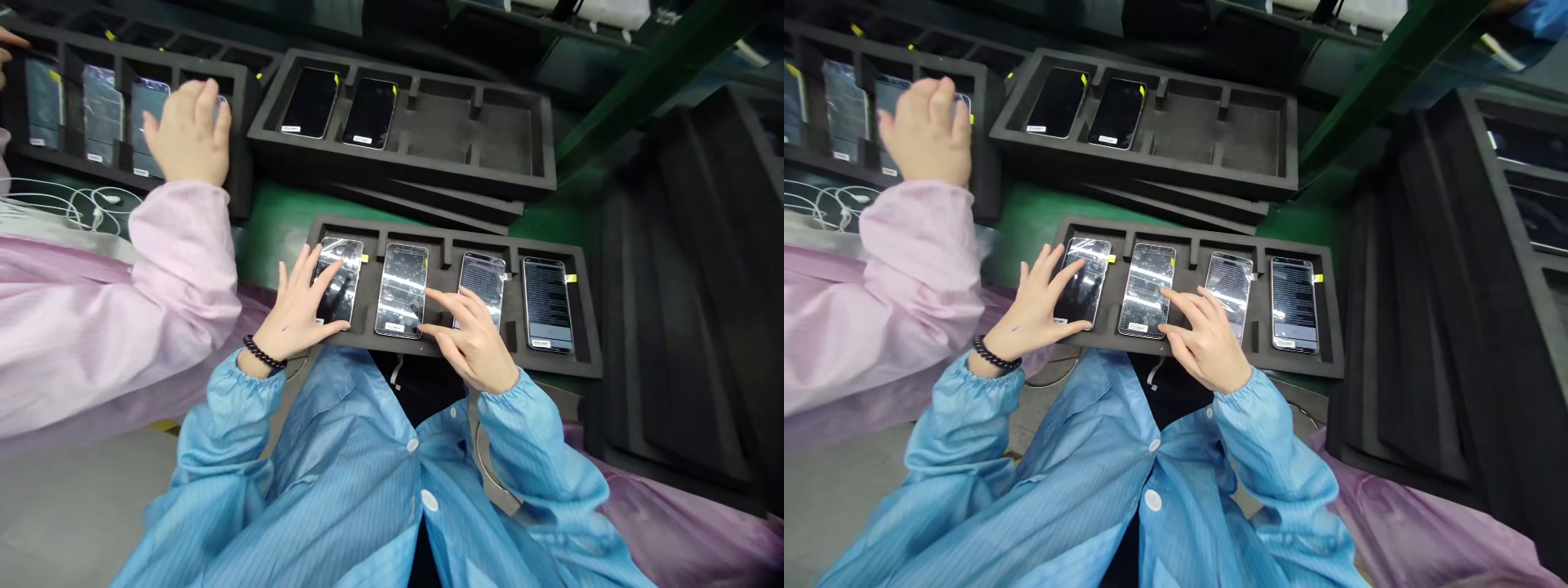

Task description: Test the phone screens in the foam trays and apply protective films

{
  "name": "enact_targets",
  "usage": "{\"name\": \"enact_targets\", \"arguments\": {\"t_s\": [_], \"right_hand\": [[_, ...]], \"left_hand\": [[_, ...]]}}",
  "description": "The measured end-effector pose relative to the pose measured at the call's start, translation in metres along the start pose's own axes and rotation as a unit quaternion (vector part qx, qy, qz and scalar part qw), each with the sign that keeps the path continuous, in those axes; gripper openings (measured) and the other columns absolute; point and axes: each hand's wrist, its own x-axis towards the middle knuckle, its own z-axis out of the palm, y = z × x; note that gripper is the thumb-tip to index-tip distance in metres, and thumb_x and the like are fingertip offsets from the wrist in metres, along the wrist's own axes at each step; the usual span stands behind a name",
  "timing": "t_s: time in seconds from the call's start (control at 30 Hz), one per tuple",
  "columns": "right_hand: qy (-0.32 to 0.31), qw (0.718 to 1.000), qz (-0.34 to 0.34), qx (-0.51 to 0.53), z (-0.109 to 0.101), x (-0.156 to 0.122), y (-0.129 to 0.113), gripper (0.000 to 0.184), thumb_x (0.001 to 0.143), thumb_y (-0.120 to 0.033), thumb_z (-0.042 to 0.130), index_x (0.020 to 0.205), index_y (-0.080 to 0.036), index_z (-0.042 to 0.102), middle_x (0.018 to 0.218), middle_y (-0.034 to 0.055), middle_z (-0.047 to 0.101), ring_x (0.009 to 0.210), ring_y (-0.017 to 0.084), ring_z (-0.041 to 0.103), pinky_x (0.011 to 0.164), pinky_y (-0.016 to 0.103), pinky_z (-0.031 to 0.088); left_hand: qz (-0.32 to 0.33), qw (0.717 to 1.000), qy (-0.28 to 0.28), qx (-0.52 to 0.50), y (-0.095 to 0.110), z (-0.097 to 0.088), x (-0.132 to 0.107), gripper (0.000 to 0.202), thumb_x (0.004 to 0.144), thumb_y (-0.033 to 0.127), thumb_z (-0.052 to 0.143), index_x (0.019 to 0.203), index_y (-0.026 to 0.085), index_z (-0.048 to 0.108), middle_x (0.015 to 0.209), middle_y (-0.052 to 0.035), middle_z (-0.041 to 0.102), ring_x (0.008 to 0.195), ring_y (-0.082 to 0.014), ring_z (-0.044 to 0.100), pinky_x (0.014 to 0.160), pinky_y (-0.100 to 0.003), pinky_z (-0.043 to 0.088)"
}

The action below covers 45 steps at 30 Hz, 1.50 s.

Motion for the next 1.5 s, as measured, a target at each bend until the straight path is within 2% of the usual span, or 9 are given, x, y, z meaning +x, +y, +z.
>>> {"name": "enact_targets", "arguments": {"t_s": [0.1, 0.3, 0.53, 0.73, 0.87, 1.0, 1.13, 1.3, 1.5], "right_hand": [[0.007, 1.000, 0.005, -0.001, -0.002, -0.002, 0.000, 0.035, 0.099, -0.016, 0.044, 0.105, -0.018, 0.079, 0.144, 0.0149, 0.058, 0.123, 0.026, 0.057, 0.115, 0.057, 0.040], [0.018, 0.999, 0.028, -0.008, -0.007, -0.008, 0.003, 0.035, 0.100, -0.019, 0.042, 0.109, -0.017, 0.076, 0.145, 0.0158, 0.056, 0.128, 0.028, 0.056, 0.115, 0.057, 0.041], [0.009, 0.999, 0.033, -0.003, -0.006, -0.006, 0.005, 0.035, 0.102, -0.023, 0.041, 0.110, -0.019, 0.075, 0.147, 0.0130, 0.056, 0.129, 0.027, 0.055, 0.116, 0.056, 0.040], [0.047, 0.996, 0.069, -0.020, -0.006, -0.018, -0.002, 0.034, 0.101, -0.021, 0.042, 0.125, -0.020, 0.067, 0.148, 0.0132, 0.053, 0.134, 0.027, 0.052, 0.116, 0.055, 0.040], [0.103, 0.982, 0.155, -0.026, 0.016, -0.027, -0.010, 0.039, 0.100, -0.019, 0.043, 0.135, -0.022, 0.059, 0.144, 0.0131, 0.056, 0.132, 0.027, 0.053, 0.116, 0.054, 0.039], [0.120, 0.969, 0.212, -0.029, 0.034, -0.026, -0.012, 0.047, 0.099, -0.022, 0.042, 0.145, -0.026, 0.050, 0.142, 0.0110, 0.058, 0.130, 0.029, 0.054, 0.114, 0.053, 0.040], [0.126, 0.964, 0.235, -0.004, 0.033, -0.030, -0.013, 0.049, 0.098, -0.020, 0.042, 0.146, -0.028, 0.049, 0.142, 0.0096, 0.058, 0.130, 0.028, 0.054, 0.113, 0.051, 0.041], [0.080, 0.968, 0.238, 0.012, 0.016, -0.023, -0.007, 0.044, 0.099, -0.020, 0.041, 0.141, -0.027, 0.053, 0.141, 0.0105, 0.058, 0.129, 0.029, 0.055, 0.111, 0.053, 0.044], [-0.021, 0.982, 0.173, -0.067, 0.010, 0.049, 0.016, 0.034, 0.101, -0.029, 0.043, 0.128, -0.022, 0.064, 0.151, 0.0138, 0.049, 0.131, 0.031, 0.051, 0.118, 0.060, 0.036]], "left_hand": [[-0.004, 0.999, -0.024, 0.027, 0.003, -0.008, 0.008, 0.104, 0.071, 0.047, 0.085, 0.156, 0.021, 0.030, 0.167, -0.0240, 0.013, 0.155, -0.0469, 0.006, 0.115, -0.080, 0.010], [0.009, 0.999, 0.042, 0.004, -0.008, -0.017, 0.005, 0.112, 0.068, 0.064, 0.080, 0.158, 0.028, 0.024, 0.167, -0.0209, 0.014, 0.154, -0.0496, 0.008, 0.110, -0.084, 0.013], [0.041, 0.999, -0.023, 0.025, -0.007, -0.012, 0.015, 0.118, 0.062, 0.057, 0.088, 0.158, 0.027, 0.026, 0.168, -0.0218, 0.010, 0.153, -0.0522, 0.007, 0.112, -0.084, 0.006], [-0.023, 0.995, 0.077, -0.063, -0.015, -0.021, 0.007, 0.089, 0.088, 0.067, 0.058, 0.159, 0.028, 0.023, 0.169, -0.0161, 0.014, 0.157, -0.0404, 0.008, 0.121, -0.072, 0.013], [-0.096, 0.956, 0.136, -0.243, -0.031, 0.006, -0.003, 0.073, 0.098, 0.062, 0.041, 0.158, 0.023, 0.026, 0.166, -0.0142, 0.024, 0.156, -0.0279, 0.019, 0.129, -0.052, 0.016], [-0.130, 0.885, 0.149, -0.422, -0.031, 0.031, -0.001, 0.067, 0.100, 0.062, 0.024, 0.157, 0.027, 0.027, 0.165, -0.0096, 0.030, 0.154, -0.0235, 0.029, 0.129, -0.046, 0.023], [-0.161, 0.853, 0.144, -0.474, -0.019, 0.031, -0.009, 0.062, 0.102, 0.052, 0.010, 0.158, 0.030, 0.026, 0.166, -0.0035, 0.030, 0.154, -0.0187, 0.027, 0.129, -0.042, 0.023], [-0.169, 0.879, 0.139, -0.424, -0.021, 0.029, -0.019, 0.061, 0.103, 0.054, 0.016, 0.158, 0.030, 0.028, 0.166, -0.0028, 0.030, 0.155, -0.0198, 0.025, 0.130, -0.040, 0.021], [-0.064, 0.965, 0.110, -0.231, -0.037, 0.025, 0.019, 0.069, 0.102, 0.058, 0.027, 0.161, 0.024, 0.017, 0.168, -0.0108, 0.021, 0.156, -0.0250, 0.019, 0.130, -0.047, 0.015]]}}
